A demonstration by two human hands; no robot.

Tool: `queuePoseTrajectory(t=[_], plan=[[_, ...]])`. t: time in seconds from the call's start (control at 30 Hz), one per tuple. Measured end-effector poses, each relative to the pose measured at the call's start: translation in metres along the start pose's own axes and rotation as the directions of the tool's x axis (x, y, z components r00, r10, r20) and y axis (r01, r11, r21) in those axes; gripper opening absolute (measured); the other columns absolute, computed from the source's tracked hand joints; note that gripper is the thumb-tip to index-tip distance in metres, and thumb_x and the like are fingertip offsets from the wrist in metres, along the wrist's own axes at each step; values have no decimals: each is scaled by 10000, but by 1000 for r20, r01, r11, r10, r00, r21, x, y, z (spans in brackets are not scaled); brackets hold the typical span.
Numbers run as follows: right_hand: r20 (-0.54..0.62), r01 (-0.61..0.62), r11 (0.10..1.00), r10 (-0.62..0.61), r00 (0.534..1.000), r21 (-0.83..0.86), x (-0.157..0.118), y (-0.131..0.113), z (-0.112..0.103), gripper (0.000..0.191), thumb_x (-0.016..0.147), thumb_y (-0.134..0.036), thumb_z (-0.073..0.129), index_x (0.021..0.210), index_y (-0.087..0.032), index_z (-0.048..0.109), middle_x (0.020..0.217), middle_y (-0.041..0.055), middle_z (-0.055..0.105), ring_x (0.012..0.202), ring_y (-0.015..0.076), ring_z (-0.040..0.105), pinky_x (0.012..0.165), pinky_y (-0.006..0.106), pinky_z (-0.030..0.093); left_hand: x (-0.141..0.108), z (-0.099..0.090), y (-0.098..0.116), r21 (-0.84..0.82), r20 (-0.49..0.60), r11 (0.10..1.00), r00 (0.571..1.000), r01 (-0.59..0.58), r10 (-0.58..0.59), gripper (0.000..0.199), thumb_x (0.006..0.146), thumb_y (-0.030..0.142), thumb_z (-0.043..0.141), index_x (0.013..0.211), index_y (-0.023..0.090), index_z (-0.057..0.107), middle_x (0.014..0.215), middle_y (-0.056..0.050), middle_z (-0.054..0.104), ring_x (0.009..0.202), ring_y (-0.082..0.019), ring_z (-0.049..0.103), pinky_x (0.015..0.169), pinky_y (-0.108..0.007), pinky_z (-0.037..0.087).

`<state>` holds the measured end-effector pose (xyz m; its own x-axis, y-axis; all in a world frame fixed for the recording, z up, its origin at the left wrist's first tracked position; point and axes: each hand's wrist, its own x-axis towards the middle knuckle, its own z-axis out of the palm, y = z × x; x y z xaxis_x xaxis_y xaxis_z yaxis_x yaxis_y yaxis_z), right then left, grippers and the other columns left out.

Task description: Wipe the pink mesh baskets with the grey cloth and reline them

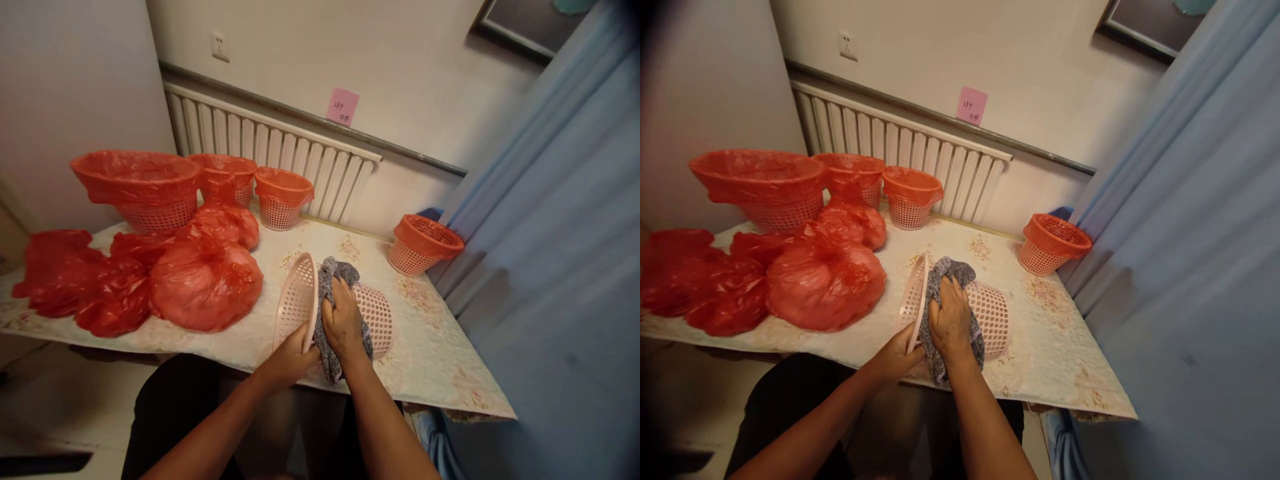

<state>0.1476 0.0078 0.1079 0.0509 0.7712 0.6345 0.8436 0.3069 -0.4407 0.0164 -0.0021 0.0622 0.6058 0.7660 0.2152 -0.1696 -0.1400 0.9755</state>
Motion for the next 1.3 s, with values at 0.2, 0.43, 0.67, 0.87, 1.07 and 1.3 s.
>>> queuePoseTrajectory(t=[0.2,0.43,0.67,0.87,1.07,1.3], plan=[[-7,-11,1000,11,1000,2,1,27,-13,379,800,-132,384,1121,-187,579,1122,81,595,1126,229,475,997,401,356,5,4,12,-52,1,998,1000,18,-18,541,799,137,480,1336,170,425,1344,-61,540,1219,-211,501,1089,-375,338],[-135,-338,913,314,940,-227,-24,118,-47,249,806,-229,333,838,-167,572,812,66,565,812,214,507,786,355,409,0,1,9,3,6,997,997,75,-75,596,782,118,481,1369,163,390,1332,-74,557,1213,-224,514,1097,-396,329],[-311,-432,887,369,876,-166,-73,103,-35,330,848,-251,308,993,-141,584,1018,138,594,1029,272,519,892,432,402,3,-4,4,57,30,998,999,42,-44,580,799,109,464,1370,176,385,1338,-55,551,1232,-211,497,1109,-399,314],[-77,-36,991,26,997,-131,-85,31,-2,513,812,-142,369,1318,-137,449,1345,134,484,1363,278,289,1052,518,318,4,-3,4,32,77,999,997,-34,32,523,834,147,487,1351,178,417,1359,-62,529,1253,-218,472,1116,-400,304],[48,149,985,-146,988,-81,-40,-4,-4,591,771,-96,402,1362,-123,406,1346,118,492,1366,263,293,1077,494,317,-1,-8,-10,28,112,999,993,-30,27,505,824,192,562,1316,168,448,1359,-88,524,1249,-243,469,1102,-419,312],[59,44,999,-43,997,-18,-6,-1,-6,520,805,-100,385,1315,-165,462,1314,91,524,1307,249,383,1084,489,325,-10,-10,-22,155,214,988,977,-17,-17,386,864,193,485,1244,160,543,1234,-71,623,1243,-235,469,1096,-399,307]])
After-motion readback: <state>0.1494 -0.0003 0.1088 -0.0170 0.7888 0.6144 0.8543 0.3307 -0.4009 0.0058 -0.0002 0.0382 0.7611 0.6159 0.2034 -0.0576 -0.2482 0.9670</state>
